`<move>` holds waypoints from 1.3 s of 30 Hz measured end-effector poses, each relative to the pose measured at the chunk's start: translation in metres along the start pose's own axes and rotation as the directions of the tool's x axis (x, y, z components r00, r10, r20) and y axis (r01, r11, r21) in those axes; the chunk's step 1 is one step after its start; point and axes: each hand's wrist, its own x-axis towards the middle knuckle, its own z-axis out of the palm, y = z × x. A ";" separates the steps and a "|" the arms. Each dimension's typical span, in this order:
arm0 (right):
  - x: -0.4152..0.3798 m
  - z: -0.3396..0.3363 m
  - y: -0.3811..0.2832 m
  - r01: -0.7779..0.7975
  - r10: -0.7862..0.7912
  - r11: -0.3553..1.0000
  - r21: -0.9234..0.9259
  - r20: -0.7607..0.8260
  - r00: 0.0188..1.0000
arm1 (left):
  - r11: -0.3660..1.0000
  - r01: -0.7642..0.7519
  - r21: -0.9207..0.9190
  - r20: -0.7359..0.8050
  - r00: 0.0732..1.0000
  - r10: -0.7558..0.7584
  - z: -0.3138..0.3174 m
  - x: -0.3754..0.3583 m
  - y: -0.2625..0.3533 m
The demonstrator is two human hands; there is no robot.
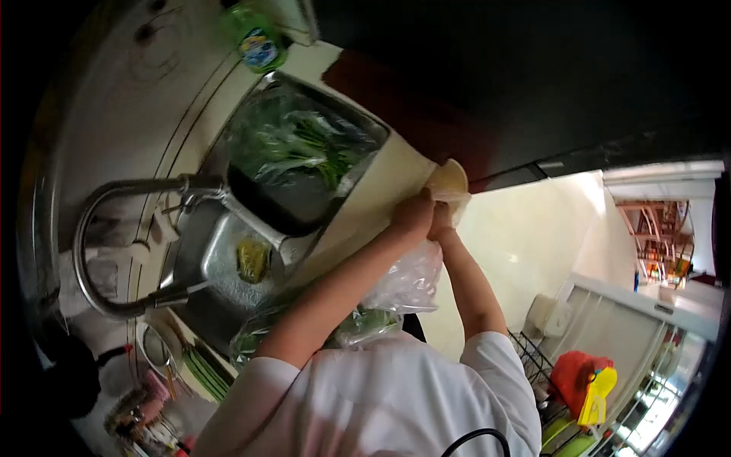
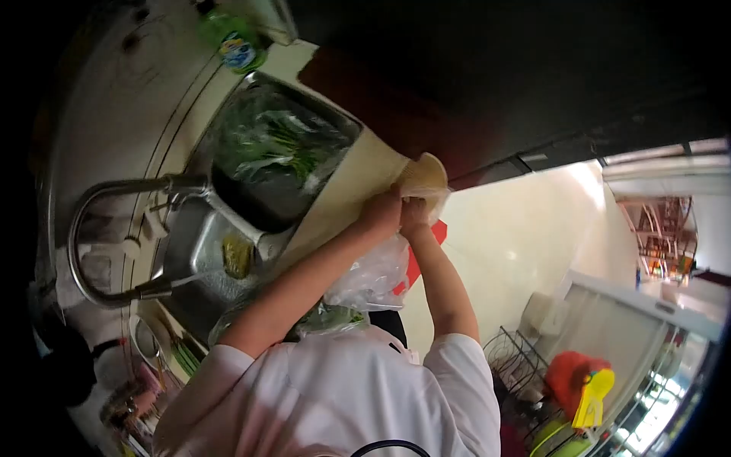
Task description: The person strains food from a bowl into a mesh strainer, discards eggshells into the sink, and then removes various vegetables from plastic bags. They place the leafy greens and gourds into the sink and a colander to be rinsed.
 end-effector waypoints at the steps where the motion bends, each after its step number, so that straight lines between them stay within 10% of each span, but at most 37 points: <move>1: 0.004 -0.019 -0.004 -0.008 0.015 0.999 -0.038 0.165 0.986 | 1.000 -0.001 0.008 -0.011 1.000 0.001 -0.009 0.001 -0.001; 4: -0.011 0.032 0.003 0.083 0.126 0.824 0.560 -0.323 0.938 | 0.986 -0.045 -0.160 -0.055 0.998 0.037 -0.029 -0.013 0.000; 6: -0.044 0.016 0.007 0.078 0.155 0.711 0.699 -0.264 0.952 | 0.960 -0.144 -0.240 -0.179 0.978 0.102 -0.048 -0.028 -0.001; 9: -0.102 -0.046 0.010 0.161 0.002 0.909 0.385 -0.389 0.921 | 0.845 -0.249 -0.474 -0.271 0.954 0.129 -0.094 -0.044 -0.011; 10: -0.120 -0.069 0.002 0.000 0.272 0.507 0.862 -0.160 0.949 | 0.819 -0.298 -0.491 -0.441 0.895 0.061 -0.111 -0.048 -0.010; 13: -0.144 -0.155 -0.031 0.488 0.125 -0.069 0.870 -0.478 0.870 | 0.750 -0.436 -0.498 -0.745 0.657 -0.113 -0.137 -0.060 -0.002; 19: -0.072 -0.188 -0.047 0.508 -0.086 0.777 0.373 -0.736 0.672 | 0.461 -0.566 -0.683 -0.591 0.800 0.107 -0.177 -0.075 -0.012; 20: -0.061 -0.192 -0.029 0.415 -0.118 0.878 0.237 -0.733 0.669 | 0.752 -0.496 -0.434 -0.713 0.699 0.050 -0.171 -0.066 -0.046; 22: -0.050 -0.216 -0.019 0.217 -0.104 0.975 0.048 -0.766 0.635 | 0.735 -0.137 -0.665 -0.546 0.761 -0.352 -0.188 -0.073 -0.086; 24: -0.021 -0.238 -0.018 0.079 -0.148 0.989 -0.125 -0.834 0.531 | 0.979 0.187 -0.082 -0.680 0.708 -0.192 -0.178 -0.071 -0.120; 27: 0.030 -0.215 -0.017 0.123 -0.322 0.918 -0.378 -0.525 0.788 | 0.845 0.325 0.425 -0.602 0.799 -0.004 -0.152 -0.054 -0.143; 30: 0.061 -0.201 -0.003 0.360 -0.334 0.932 0.042 -0.292 0.896 | 0.931 0.122 0.343 -0.628 0.767 0.131 -0.149 -0.049 -0.157; 31: 0.048 -0.217 -0.011 0.338 -0.324 0.941 -0.023 -0.347 0.880 | 0.997 -0.018 -0.072 -0.601 0.799 -0.029 -0.158 -0.051 -0.160; 33: 0.011 -0.255 -0.021 0.280 -0.314 0.949 -0.142 -0.451 0.836 | 0.567 -0.178 -0.804 -0.368 0.898 -0.239 -0.190 -0.053 -0.171; 36: -0.027 -0.293 -0.038 0.255 -0.397 0.916 -0.309 -0.623 0.674 | 0.556 -0.196 -0.808 -0.411 0.863 -0.293 -0.266 -0.094 -0.154; 39: -0.027 -0.282 -0.064 0.591 -0.489 0.806 0.027 -0.531 0.692 | 0.655 -0.210 -0.726 -0.422 0.888 -0.183 -0.273 -0.119 -0.170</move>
